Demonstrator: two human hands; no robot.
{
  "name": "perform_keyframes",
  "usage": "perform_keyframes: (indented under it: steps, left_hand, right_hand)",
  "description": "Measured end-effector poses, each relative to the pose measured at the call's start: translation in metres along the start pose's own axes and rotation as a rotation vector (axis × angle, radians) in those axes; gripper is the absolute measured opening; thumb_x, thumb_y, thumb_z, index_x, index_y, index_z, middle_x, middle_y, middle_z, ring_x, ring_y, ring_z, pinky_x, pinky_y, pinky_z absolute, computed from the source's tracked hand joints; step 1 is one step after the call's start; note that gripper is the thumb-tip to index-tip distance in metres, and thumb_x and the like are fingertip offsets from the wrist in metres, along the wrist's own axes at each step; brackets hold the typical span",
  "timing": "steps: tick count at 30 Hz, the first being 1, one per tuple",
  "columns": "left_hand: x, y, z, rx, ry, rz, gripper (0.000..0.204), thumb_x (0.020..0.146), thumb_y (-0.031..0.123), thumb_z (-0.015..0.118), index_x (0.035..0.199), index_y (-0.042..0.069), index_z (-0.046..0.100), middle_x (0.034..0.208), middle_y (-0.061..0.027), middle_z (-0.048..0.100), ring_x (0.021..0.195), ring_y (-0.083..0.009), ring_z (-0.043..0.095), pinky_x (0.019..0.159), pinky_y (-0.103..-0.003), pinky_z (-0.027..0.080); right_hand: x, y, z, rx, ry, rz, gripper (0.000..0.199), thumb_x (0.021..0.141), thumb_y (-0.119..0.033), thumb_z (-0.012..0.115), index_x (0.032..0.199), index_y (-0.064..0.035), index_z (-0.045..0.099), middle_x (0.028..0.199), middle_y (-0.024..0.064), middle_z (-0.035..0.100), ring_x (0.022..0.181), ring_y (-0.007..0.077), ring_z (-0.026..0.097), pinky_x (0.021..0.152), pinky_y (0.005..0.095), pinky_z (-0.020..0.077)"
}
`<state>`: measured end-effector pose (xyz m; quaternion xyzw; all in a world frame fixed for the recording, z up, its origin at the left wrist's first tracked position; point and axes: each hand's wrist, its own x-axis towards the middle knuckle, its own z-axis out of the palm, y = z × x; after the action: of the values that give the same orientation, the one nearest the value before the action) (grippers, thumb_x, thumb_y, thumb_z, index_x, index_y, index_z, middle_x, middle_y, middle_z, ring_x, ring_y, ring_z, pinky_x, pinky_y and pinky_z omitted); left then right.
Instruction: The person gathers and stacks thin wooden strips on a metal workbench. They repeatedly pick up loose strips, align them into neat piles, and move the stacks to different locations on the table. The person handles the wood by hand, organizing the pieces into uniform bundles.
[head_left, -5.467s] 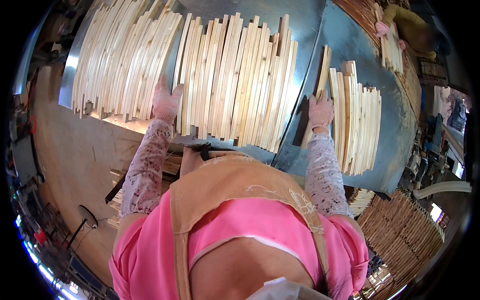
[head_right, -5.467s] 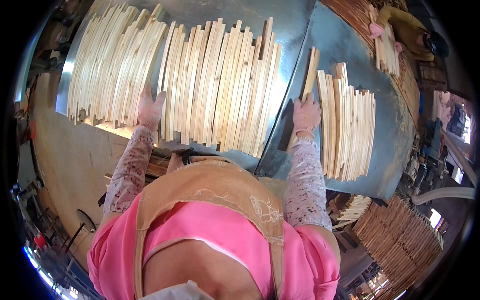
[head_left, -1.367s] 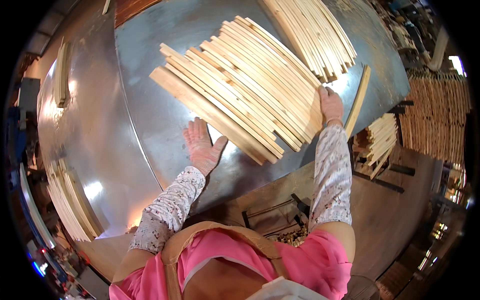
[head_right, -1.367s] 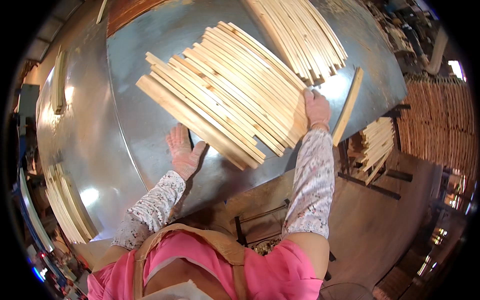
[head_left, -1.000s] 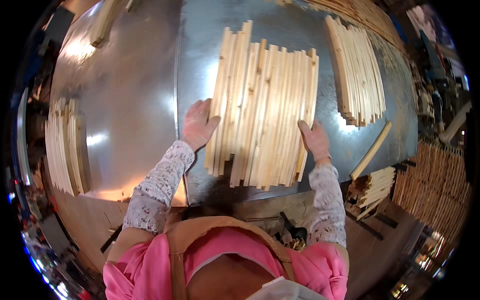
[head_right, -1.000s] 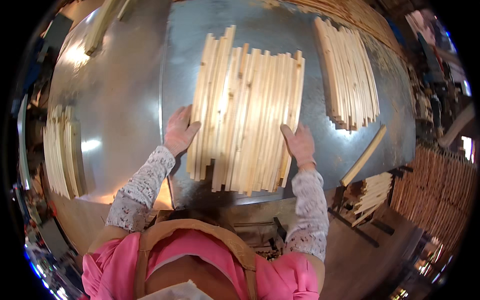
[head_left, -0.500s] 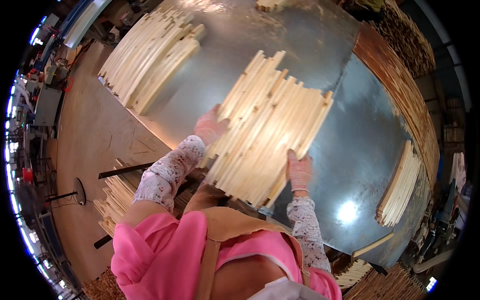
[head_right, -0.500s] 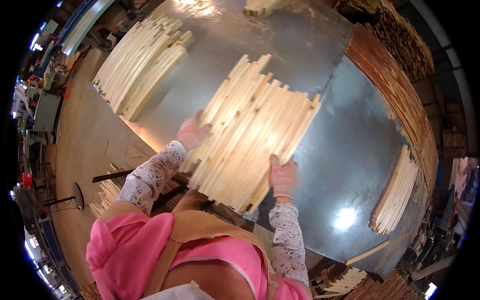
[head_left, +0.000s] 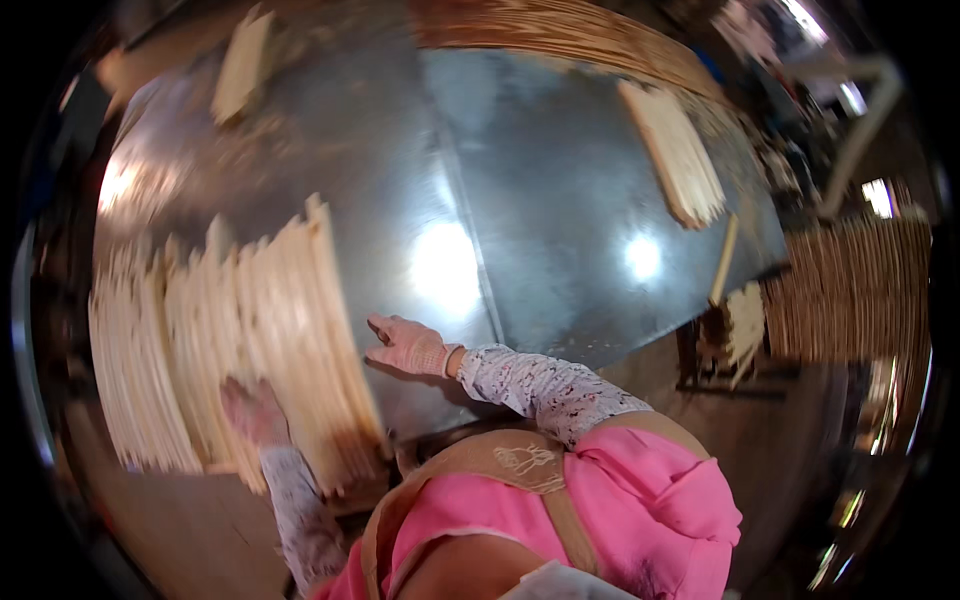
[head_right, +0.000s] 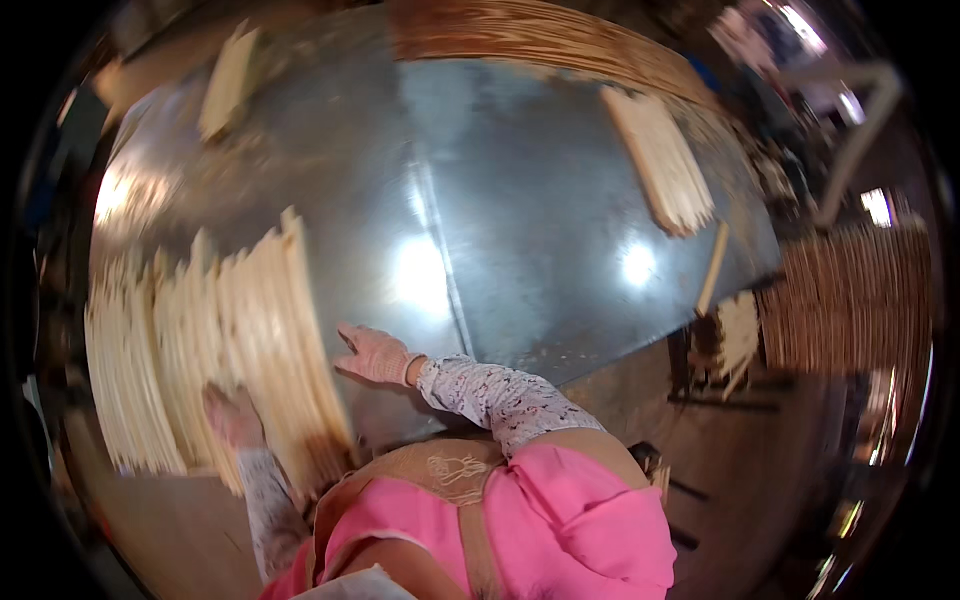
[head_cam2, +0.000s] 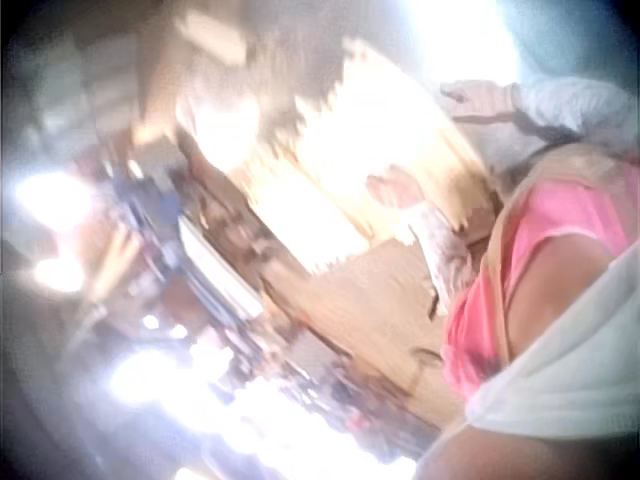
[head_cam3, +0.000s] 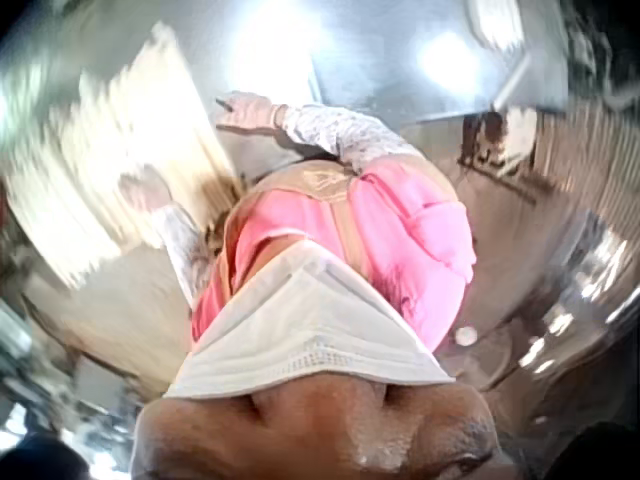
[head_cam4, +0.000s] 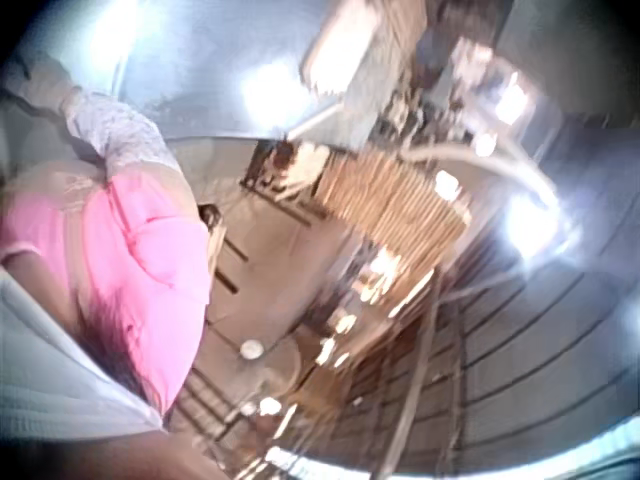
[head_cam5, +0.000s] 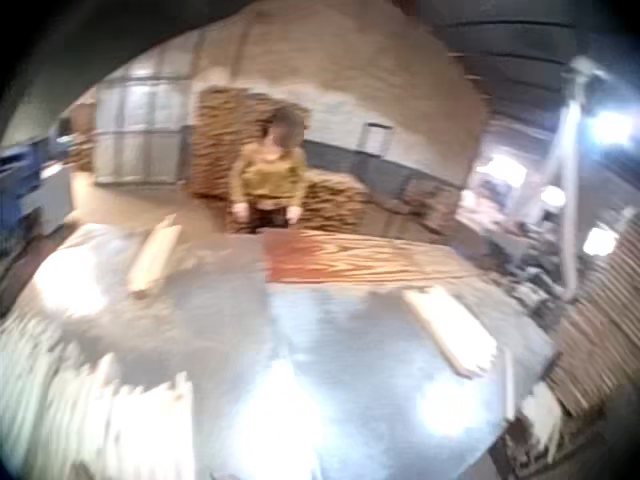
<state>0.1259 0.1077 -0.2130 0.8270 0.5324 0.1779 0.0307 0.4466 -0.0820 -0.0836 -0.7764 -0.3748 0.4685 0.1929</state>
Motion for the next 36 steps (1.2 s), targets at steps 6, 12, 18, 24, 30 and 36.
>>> perform_keyframes:
  steps: [6,12,18,24,30,36]
  left_hand:
    - [-0.023,0.198,-0.039,-0.105,-0.212,0.086,0.084,0.101,0.048,0.066,0.162,-0.004,0.043,0.168,-0.0288,0.039,0.154,-0.0453,0.039,0.128,-0.054,0.031]
    - [-0.118,0.565,0.019,-0.673,-0.434,0.349,0.077,0.090,0.032,0.079,0.153,-0.002,0.052,0.158,-0.0277,0.049,0.145,-0.0458,0.048,0.124,-0.053,0.037]
    - [-0.136,0.902,0.112,-0.541,-0.630,1.030,0.084,0.084,0.042,0.082,0.149,-0.004,0.054,0.145,-0.0261,0.059,0.144,-0.0456,0.046,0.123,-0.056,0.034]
    - [-0.125,1.048,0.190,-0.466,-0.388,1.093,0.109,0.092,0.073,0.063,0.164,-0.003,0.035,0.157,-0.0249,0.052,0.152,-0.0404,0.042,0.132,-0.054,0.021]
    - [-0.112,1.062,0.203,-0.515,-0.490,0.991,0.116,0.092,0.080,0.058,0.167,-0.004,0.029,0.161,-0.0266,0.049,0.154,-0.0443,0.040,0.133,-0.054,0.020]
    - [-0.116,1.034,0.174,-0.621,-0.870,0.478,0.115,0.092,0.067,0.068,0.171,-0.002,0.019,0.175,-0.0281,0.026,0.164,-0.0494,0.013,0.135,-0.051,0.012]
  right_hand:
    - [-0.037,0.217,-0.234,-0.174,0.713,0.061,0.075,0.096,-0.043,0.067,0.157,-0.0016,0.049,0.136,0.0257,0.066,0.125,0.0447,0.062,0.111,0.0490,0.0489]
    - [-0.146,0.522,-0.541,-0.288,1.271,0.442,0.086,0.090,-0.049,0.074,0.159,-0.0059,0.048,0.133,0.0237,0.067,0.128,0.0418,0.061,0.108,0.0544,0.0485]
    - [-0.238,0.697,-0.687,-0.229,1.313,0.800,0.093,0.090,-0.055,0.077,0.160,-0.0009,0.045,0.140,0.0271,0.066,0.133,0.0423,0.062,0.114,0.0507,0.0484]
    - [-0.249,0.816,-0.757,-0.088,1.186,0.848,0.099,0.088,-0.064,0.075,0.157,0.0011,0.048,0.139,0.0291,0.068,0.131,0.0444,0.065,0.113,0.0488,0.0497]
    - [-0.233,0.799,-0.755,0.020,0.986,0.514,0.090,0.089,-0.067,0.072,0.144,0.0041,0.063,0.139,0.0304,0.068,0.132,0.0448,0.064,0.114,0.0461,0.0482]
    - [-0.221,0.735,-0.670,0.096,1.006,0.461,0.084,0.086,-0.060,0.080,0.136,0.0056,0.066,0.132,0.0298,0.070,0.124,0.0455,0.067,0.108,0.0482,0.0514]
